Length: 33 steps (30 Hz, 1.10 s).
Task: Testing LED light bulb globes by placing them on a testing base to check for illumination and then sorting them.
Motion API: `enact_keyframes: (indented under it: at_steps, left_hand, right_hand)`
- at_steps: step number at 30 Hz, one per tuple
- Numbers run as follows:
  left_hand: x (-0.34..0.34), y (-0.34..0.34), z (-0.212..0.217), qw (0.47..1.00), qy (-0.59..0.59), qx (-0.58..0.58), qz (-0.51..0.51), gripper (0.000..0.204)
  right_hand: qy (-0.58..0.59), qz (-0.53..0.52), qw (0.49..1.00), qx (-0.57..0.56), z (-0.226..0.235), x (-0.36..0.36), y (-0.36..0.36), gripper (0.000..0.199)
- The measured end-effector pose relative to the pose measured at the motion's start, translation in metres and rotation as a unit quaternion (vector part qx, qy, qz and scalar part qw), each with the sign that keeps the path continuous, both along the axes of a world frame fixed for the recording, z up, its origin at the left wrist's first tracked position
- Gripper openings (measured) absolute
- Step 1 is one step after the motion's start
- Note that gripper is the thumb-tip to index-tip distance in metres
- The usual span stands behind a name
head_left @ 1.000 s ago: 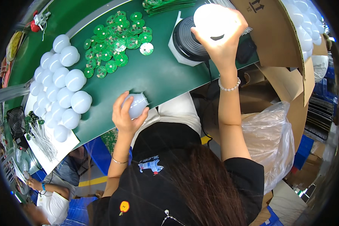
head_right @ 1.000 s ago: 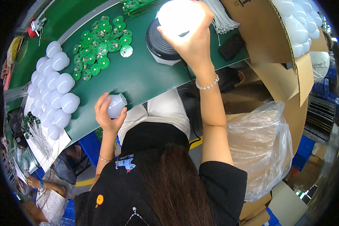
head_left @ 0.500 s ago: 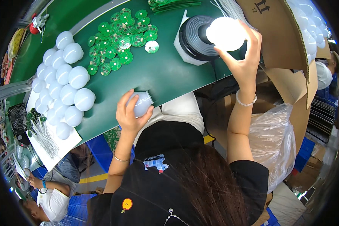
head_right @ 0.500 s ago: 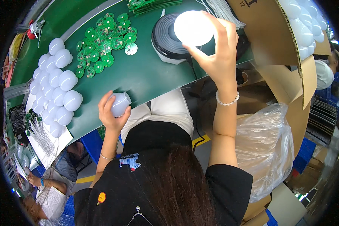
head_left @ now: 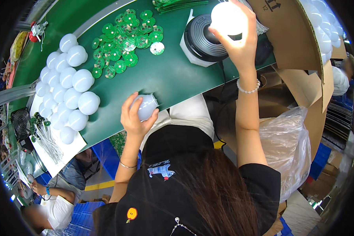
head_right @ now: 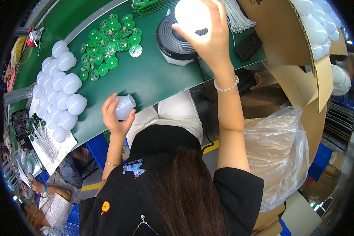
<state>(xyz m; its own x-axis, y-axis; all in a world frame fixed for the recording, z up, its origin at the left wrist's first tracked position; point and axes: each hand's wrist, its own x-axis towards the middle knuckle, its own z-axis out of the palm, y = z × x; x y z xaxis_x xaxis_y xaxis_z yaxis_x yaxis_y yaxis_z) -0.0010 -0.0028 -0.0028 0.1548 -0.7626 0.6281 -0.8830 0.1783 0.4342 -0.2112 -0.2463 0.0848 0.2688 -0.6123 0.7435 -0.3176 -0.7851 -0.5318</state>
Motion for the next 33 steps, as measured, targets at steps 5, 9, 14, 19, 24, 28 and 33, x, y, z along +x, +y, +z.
enact_keyframes:
  at_steps: [5, 9, 14, 19, 24, 28, 33]
  left_hand:
    - [0.000, 0.000, 0.000, 1.000, 0.001, 0.003, 0.002, 0.060]
    - [-0.001, 0.001, 0.000, 1.000, -0.001, 0.010, 0.001, 0.060]
    - [0.000, 0.000, 0.001, 1.000, 0.002, 0.010, 0.003, 0.061]
    - [-0.001, 0.000, 0.001, 1.000, 0.003, 0.007, 0.010, 0.061]
    - [-0.001, 0.000, 0.001, 1.000, 0.004, 0.004, 0.014, 0.061]
    - [-0.001, 0.001, 0.000, 1.000, 0.004, 0.008, 0.014, 0.060]
    - [-0.002, 0.002, 0.001, 1.000, 0.018, 0.013, 0.018, 0.058]
  right_hand:
    - [0.144, -0.060, 0.988, -0.003, 0.009, -0.036, 0.011, 0.075]
    - [0.165, -0.059, 0.983, -0.050, 0.004, -0.045, 0.023, 0.076]
    - [0.136, -0.047, 0.985, -0.100, 0.006, -0.022, 0.018, 0.083]
    - [0.033, -0.023, 0.998, -0.048, 0.009, 0.006, 0.015, 0.056]
    - [-0.012, -0.049, 0.998, 0.032, 0.003, 0.015, 0.011, 0.075]
    - [-0.046, -0.112, 0.993, 0.005, -0.010, 0.015, 0.008, 0.088]
    - [-0.054, -0.168, 0.984, 0.018, -0.017, 0.008, 0.011, 0.091]
